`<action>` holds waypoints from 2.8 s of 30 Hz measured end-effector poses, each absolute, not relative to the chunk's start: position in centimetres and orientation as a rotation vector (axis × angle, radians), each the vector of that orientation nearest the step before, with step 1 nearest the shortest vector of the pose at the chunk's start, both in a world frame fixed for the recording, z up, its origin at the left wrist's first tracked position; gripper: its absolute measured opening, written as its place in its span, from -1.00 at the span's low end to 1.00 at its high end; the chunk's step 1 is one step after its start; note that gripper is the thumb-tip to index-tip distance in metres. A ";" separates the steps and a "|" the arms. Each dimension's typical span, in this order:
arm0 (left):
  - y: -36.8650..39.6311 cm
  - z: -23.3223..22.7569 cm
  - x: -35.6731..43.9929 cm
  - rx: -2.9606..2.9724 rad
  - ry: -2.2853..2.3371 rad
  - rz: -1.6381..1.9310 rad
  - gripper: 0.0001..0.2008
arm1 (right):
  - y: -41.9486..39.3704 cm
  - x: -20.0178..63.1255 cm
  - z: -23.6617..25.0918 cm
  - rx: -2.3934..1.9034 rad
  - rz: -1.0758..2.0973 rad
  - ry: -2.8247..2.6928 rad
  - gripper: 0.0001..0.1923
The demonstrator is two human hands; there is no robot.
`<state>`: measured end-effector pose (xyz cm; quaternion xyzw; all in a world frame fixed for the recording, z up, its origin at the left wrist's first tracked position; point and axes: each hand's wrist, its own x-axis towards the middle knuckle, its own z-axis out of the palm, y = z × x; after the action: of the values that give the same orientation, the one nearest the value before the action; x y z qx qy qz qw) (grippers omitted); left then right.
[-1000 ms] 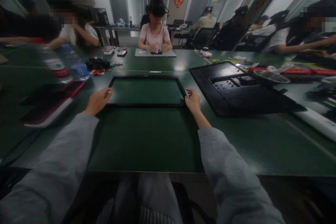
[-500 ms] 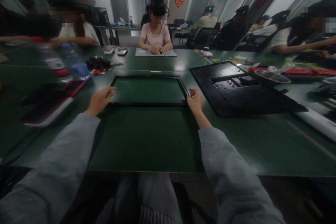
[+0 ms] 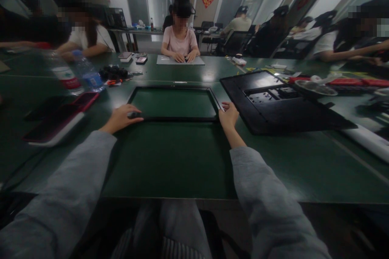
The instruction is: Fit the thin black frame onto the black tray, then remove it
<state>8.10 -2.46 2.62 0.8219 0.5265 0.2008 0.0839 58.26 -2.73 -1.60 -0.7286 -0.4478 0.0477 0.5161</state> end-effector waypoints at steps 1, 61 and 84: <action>-2.5 2.6 8.1 2.447 1.563 0.597 -0.61 | -2.8 58.3 -1.6 -1.754 0.108 -1.076 -0.63; -1.5 1.3 7.9 2.324 1.618 0.609 -0.56 | -1.9 59.2 -2.8 -1.838 0.127 -1.352 -0.47; -1.5 1.0 7.9 2.303 1.624 0.598 -0.60 | -1.5 59.4 -3.2 -1.895 0.033 -1.330 -0.44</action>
<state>7.88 -1.49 1.04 0.7926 0.5590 0.2059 0.1299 59.37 -1.46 -3.19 -0.7496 -0.5260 0.0131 0.4016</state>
